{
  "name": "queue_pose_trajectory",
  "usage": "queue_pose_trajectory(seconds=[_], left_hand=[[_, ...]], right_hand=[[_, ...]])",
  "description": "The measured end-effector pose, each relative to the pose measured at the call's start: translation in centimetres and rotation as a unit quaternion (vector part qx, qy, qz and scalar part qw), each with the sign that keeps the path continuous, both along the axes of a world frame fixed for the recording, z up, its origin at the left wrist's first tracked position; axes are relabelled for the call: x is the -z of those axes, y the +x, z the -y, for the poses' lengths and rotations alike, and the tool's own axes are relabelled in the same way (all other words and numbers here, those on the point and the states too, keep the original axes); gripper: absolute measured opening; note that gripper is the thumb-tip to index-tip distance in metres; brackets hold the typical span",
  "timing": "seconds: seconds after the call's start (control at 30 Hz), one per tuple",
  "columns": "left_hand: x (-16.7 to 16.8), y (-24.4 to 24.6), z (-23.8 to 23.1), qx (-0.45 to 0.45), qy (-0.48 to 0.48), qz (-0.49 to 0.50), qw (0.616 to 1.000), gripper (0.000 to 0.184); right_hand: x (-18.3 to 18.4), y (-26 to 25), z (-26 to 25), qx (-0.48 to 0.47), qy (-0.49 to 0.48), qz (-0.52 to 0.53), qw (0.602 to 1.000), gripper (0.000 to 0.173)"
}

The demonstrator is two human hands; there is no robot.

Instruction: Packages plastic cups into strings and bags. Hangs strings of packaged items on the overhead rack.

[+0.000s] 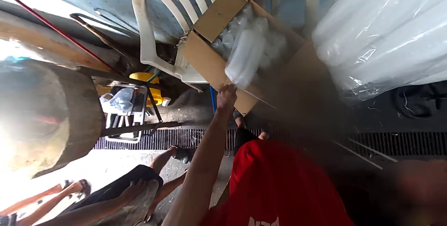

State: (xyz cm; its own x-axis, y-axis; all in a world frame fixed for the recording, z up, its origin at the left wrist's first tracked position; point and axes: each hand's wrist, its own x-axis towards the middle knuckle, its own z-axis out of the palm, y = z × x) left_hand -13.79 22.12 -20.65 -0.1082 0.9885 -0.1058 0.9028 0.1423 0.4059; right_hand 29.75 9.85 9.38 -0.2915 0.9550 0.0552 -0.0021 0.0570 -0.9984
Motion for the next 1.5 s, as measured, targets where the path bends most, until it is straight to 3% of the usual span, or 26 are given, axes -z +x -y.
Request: queue_pose_trajectory(seconds=[0.17,0.27,0.33,0.4,0.5,0.57,0.67,0.77,0.87,0.97,1.03,1.07,1.1,1.2,1.27,1.43,1.5], left_hand=[[-0.5,-0.4,-0.2,-0.098,-0.053,0.073,0.991,0.030],[-0.6,-0.2,-0.2,-0.165,-0.067,0.180,0.967,0.030],[-0.5,-0.2,0.0,-0.207,-0.051,0.214,0.953,0.028],[-0.3,-0.4,0.2,-0.233,-0.045,0.224,0.945,0.028],[0.2,-0.5,0.6,-0.229,-0.047,0.206,0.950,0.031],[-0.5,-0.3,2.2,-0.212,-0.001,0.161,0.964,0.029],[-5.1,0.9,3.7,-0.153,0.058,0.111,0.980,0.052],[-9.7,3.7,5.8,0.082,0.138,0.151,0.975,0.041],[-11.6,4.7,7.7,0.264,0.121,0.210,0.934,0.026],[-11.2,2.8,8.9,0.232,0.092,0.301,0.920,0.021],[-10.4,1.2,9.5,0.132,0.063,0.394,0.907,0.022],[-9.8,0.6,9.5,0.068,0.049,0.474,0.877,0.020],[-8.8,0.3,9.6,0.007,0.037,0.576,0.816,0.019],[-6.1,1.3,8.6,-0.126,0.032,0.818,0.560,0.033],[-4.4,2.3,8.2,-0.197,0.052,0.875,0.439,0.038],[-1.8,4.5,7.9,-0.278,0.175,0.892,0.309,0.044],[-1.5,4.8,7.6,-0.315,0.179,0.870,0.333,0.046]], right_hand=[[-0.8,-3.5,1.1,-0.101,0.045,0.028,0.993,0.032],[0.5,-2.7,0.1,-0.052,0.061,-0.020,0.997,0.037],[1.9,-1.0,-0.2,-0.004,-0.012,-0.028,1.000,0.033],[2.5,0.3,0.3,0.037,-0.144,0.015,0.989,0.027],[2.8,0.0,0.8,-0.031,-0.181,0.067,0.981,0.033],[2.7,-1.2,0.9,-0.087,-0.127,0.044,0.987,0.031],[2.1,-4.3,0.4,-0.147,-0.050,-0.016,0.988,0.029],[0.6,-6.8,0.2,-0.186,-0.023,-0.069,0.980,0.027],[-0.1,-7.1,-1.4,-0.161,0.033,-0.075,0.984,0.026],[1.6,-6.3,-4.8,-0.072,0.050,-0.127,0.988,0.026],[3.3,-6.5,-6.7,-0.019,-0.044,-0.204,0.978,0.025],[4.4,-7.0,-7.4,0.020,-0.104,-0.238,0.965,0.023],[5.7,-7.5,-7.8,0.061,-0.167,-0.260,0.949,0.022],[10.2,-9.6,-8.2,0.151,-0.311,-0.296,0.890,0.036],[13.1,-10.8,-7.4,0.165,-0.366,-0.325,0.856,0.037],[16.6,-13.8,-4.7,0.141,-0.422,-0.351,0.824,0.038],[17.0,-15.1,-4.2,0.135,-0.426,-0.349,0.824,0.036]])
